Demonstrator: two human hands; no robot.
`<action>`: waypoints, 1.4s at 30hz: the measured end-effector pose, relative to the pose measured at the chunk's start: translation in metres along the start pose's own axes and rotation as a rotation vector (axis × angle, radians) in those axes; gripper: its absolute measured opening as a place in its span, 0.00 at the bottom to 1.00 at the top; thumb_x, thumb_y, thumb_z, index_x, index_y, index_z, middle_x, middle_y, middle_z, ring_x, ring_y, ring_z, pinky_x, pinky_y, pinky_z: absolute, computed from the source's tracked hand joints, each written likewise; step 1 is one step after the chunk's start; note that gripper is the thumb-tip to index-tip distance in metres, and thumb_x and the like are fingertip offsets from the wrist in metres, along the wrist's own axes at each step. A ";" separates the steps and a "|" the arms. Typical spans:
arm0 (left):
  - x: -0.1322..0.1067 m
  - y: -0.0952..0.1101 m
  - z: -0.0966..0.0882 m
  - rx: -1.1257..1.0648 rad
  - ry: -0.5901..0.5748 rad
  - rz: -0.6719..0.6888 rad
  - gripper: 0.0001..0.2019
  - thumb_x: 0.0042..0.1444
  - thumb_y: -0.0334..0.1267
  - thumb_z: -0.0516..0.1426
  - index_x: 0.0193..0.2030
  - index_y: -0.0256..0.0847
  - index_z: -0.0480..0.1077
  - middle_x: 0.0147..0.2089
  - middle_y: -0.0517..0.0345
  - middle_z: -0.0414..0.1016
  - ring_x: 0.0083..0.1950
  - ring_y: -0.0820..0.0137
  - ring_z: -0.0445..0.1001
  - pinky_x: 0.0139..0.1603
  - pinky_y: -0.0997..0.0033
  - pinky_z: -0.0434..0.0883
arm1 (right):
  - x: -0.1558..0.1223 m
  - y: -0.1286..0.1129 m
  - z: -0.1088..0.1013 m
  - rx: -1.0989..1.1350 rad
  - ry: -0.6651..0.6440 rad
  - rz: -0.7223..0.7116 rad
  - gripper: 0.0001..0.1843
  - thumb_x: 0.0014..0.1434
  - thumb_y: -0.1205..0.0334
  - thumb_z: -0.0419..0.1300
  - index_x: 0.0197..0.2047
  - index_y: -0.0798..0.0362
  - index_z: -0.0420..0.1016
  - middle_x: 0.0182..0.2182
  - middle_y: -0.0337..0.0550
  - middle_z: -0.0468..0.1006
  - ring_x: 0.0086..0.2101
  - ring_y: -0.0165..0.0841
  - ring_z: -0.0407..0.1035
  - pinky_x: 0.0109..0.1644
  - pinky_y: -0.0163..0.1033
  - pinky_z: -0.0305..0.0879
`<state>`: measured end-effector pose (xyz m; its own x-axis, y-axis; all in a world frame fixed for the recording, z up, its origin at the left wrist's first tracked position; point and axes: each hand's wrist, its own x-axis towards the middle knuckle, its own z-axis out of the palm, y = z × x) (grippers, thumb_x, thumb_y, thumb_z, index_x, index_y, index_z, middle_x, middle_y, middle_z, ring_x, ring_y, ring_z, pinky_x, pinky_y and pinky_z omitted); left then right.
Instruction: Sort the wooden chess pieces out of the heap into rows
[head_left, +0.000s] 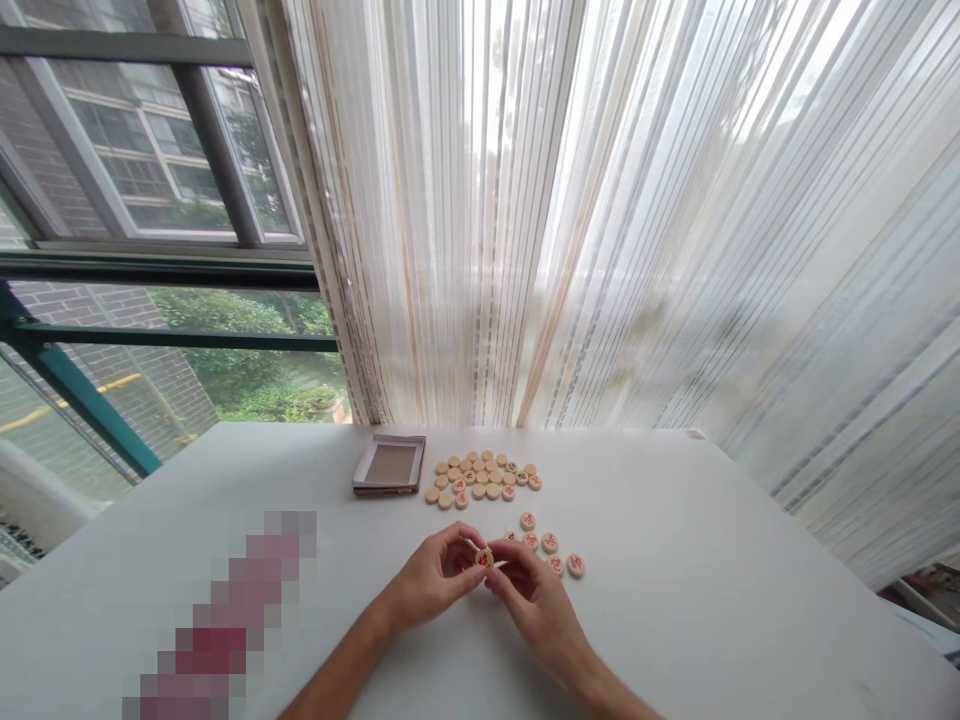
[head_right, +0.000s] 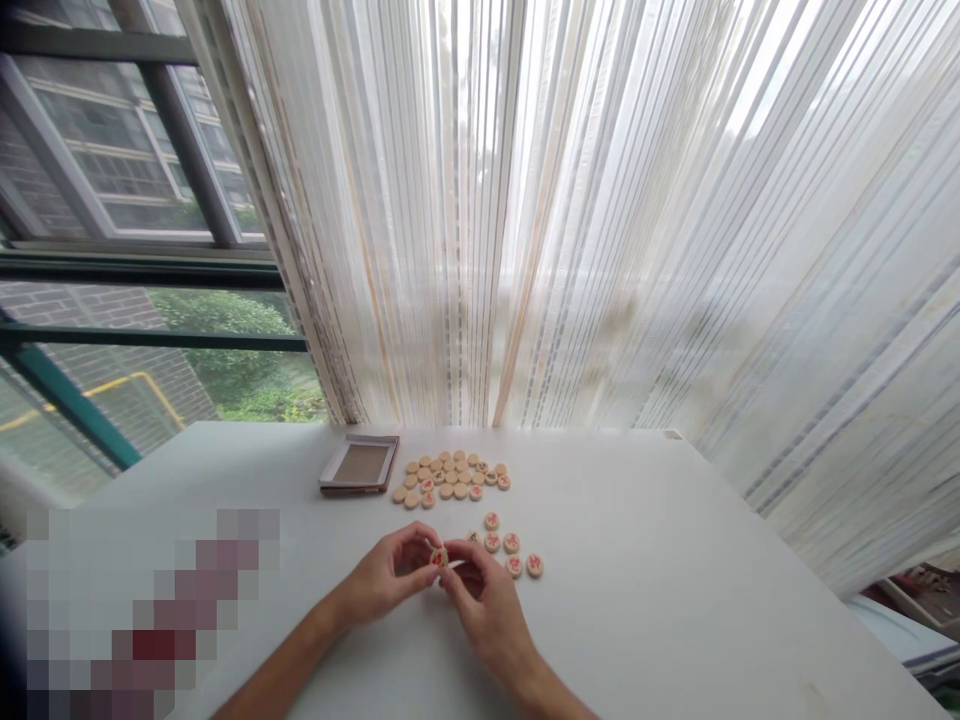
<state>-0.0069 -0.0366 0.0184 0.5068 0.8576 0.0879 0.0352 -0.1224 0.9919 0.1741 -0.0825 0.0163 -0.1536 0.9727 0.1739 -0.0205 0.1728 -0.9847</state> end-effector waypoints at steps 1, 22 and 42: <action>0.000 -0.001 0.000 -0.001 0.012 -0.002 0.15 0.55 0.43 0.64 0.44 0.37 0.69 0.36 0.55 0.76 0.36 0.69 0.74 0.39 0.72 0.69 | -0.001 -0.001 0.001 -0.015 -0.002 -0.011 0.16 0.62 0.51 0.61 0.50 0.50 0.74 0.42 0.47 0.79 0.40 0.39 0.75 0.47 0.44 0.73; 0.000 0.001 0.004 0.003 0.072 -0.075 0.16 0.56 0.50 0.62 0.35 0.36 0.71 0.30 0.54 0.80 0.29 0.69 0.76 0.32 0.72 0.71 | -0.004 -0.003 0.004 -0.253 0.037 -0.054 0.08 0.62 0.57 0.60 0.43 0.50 0.74 0.36 0.43 0.78 0.34 0.36 0.74 0.38 0.38 0.71; -0.002 0.004 0.004 0.036 -0.003 0.000 0.15 0.59 0.43 0.61 0.49 0.37 0.70 0.36 0.52 0.79 0.36 0.68 0.76 0.39 0.70 0.71 | -0.002 -0.005 -0.001 -0.156 0.056 -0.034 0.11 0.66 0.54 0.57 0.47 0.50 0.72 0.41 0.46 0.77 0.39 0.37 0.75 0.42 0.40 0.72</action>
<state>-0.0047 -0.0408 0.0214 0.5091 0.8562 0.0873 0.0667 -0.1404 0.9878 0.1752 -0.0851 0.0208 -0.0999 0.9723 0.2112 0.1297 0.2232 -0.9661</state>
